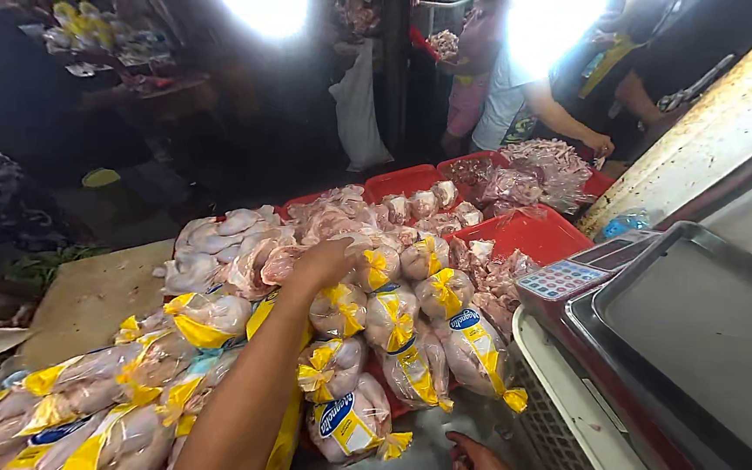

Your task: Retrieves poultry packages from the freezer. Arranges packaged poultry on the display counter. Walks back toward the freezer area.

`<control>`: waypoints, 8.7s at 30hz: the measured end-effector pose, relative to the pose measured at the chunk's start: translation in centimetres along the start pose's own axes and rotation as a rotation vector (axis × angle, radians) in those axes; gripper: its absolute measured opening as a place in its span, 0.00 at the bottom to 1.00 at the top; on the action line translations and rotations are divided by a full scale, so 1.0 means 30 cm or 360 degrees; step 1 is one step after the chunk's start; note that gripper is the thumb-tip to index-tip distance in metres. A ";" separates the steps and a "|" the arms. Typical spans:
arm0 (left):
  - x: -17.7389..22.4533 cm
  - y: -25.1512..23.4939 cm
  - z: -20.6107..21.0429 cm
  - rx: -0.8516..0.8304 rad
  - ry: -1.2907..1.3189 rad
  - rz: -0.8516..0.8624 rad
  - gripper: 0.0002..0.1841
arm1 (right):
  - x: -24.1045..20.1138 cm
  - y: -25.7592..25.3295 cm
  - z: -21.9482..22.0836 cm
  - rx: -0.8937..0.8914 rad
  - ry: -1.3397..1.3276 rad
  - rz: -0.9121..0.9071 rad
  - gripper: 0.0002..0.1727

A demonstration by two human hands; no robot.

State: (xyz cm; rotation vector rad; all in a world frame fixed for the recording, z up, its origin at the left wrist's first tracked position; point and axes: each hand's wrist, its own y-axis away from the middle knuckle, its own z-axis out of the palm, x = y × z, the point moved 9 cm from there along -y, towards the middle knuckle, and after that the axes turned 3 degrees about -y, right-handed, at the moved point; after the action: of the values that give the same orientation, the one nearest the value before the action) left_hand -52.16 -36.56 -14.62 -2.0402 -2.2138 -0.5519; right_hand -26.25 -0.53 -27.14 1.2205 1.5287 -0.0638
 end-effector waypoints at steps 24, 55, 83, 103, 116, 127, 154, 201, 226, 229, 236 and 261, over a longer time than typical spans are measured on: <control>0.008 0.167 0.087 0.0576 -0.0105 -0.0197 0.26 | -0.416 -0.355 0.036 0.1483 0.1453 -0.0619 0.39; -0.037 0.120 0.143 0.0795 -0.0060 -0.0191 0.23 | -0.804 0.357 -1.025 0.1780 -0.1249 -0.1676 0.32; -0.014 0.161 0.102 0.0702 -0.0043 -0.0278 0.22 | -0.390 -0.373 -0.072 0.1421 0.1500 -0.0618 0.39; -0.020 0.156 0.110 0.0689 -0.0028 -0.0287 0.22 | -0.392 -0.380 -0.072 0.1373 0.1510 -0.0568 0.37; -0.010 0.162 0.097 0.0745 -0.0050 -0.0256 0.20 | -0.393 -0.383 -0.075 0.1314 0.1491 -0.0550 0.37; -0.006 0.142 0.105 0.0718 -0.0031 -0.0279 0.19 | -0.378 -0.391 -0.090 0.1335 0.1501 -0.0575 0.37; -0.059 0.102 0.161 0.0880 0.0012 -0.0138 0.20 | -0.364 -0.399 -0.082 0.1278 0.1466 -0.0551 0.36; -0.052 0.131 0.137 0.0857 0.0004 -0.0131 0.19 | -0.403 -0.370 -0.070 0.1339 0.1460 -0.0573 0.34; -0.063 0.126 0.144 0.0821 -0.0061 -0.0200 0.20 | -0.383 -0.388 -0.065 0.1337 0.1445 -0.0557 0.35; -0.072 0.125 0.148 0.0813 -0.0064 -0.0201 0.20 | -0.389 -0.387 -0.061 0.1342 0.1458 -0.0564 0.35; -0.110 0.097 0.173 0.0877 -0.0063 -0.0175 0.21 | -0.388 -0.392 -0.060 0.1303 0.1411 -0.0546 0.34; -0.079 0.113 0.154 0.0900 -0.0031 -0.0116 0.20 | -0.394 -0.384 -0.069 0.1336 0.1416 -0.0577 0.34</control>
State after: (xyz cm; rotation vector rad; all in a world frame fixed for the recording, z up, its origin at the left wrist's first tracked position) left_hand -47.74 -37.20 -18.94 -1.6771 -2.1347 0.0937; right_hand -37.62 -12.17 -23.72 1.7141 2.6530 -0.4968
